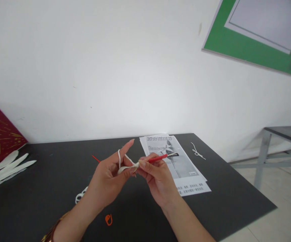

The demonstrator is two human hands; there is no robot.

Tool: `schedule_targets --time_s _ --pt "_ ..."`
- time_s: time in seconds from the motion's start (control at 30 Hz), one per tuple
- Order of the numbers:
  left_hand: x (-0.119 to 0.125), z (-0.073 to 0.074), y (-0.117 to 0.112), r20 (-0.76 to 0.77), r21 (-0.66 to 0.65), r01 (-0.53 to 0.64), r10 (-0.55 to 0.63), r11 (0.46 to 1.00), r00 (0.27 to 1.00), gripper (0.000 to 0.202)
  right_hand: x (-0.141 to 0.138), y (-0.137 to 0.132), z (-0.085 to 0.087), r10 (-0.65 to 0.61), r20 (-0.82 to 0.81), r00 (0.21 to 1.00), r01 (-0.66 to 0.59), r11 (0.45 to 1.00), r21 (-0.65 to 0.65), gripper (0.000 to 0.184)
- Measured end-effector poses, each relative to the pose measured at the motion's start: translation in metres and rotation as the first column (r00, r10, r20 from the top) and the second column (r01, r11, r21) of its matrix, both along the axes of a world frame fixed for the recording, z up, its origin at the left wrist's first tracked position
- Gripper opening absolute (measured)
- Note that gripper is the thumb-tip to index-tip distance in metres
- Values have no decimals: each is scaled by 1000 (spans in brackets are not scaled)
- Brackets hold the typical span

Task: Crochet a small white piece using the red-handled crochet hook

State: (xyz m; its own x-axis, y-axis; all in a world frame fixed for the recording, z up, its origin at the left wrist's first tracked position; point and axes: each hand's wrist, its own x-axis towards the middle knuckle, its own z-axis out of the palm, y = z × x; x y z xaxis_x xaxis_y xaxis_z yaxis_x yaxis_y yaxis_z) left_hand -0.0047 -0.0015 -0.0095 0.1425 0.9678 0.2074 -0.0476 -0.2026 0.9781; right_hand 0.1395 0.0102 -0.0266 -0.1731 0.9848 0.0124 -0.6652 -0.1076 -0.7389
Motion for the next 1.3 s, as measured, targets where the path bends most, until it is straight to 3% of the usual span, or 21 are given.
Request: schedule_targets --time_s 0.1,0.2,0.37,0.6,1.0,1.3 --pt "0 3 -2 73 -103 49 -42 993 996 76 5 1 4 21 -9 1000 -21 999 44 14" --pt "-2 7 -4 122 -159 82 -63 984 991 82 14 5 7 -46 -16 999 47 997 68 19" --pt "-7 9 -3 172 -163 91 -62 982 983 78 26 11 6 8 15 1000 -8 999 33 17" --pt "-8 3 3 334 -139 38 11 990 943 66 17 9 1 -4 47 999 3 1000 8 19" --pt "-1 3 3 410 -187 28 52 982 911 78 8 6 -3 -137 40 990 133 988 78 19" --pt "2 -10 8 383 -166 -62 122 984 916 69 2 15 -15 -88 -18 996 87 994 -62 23"
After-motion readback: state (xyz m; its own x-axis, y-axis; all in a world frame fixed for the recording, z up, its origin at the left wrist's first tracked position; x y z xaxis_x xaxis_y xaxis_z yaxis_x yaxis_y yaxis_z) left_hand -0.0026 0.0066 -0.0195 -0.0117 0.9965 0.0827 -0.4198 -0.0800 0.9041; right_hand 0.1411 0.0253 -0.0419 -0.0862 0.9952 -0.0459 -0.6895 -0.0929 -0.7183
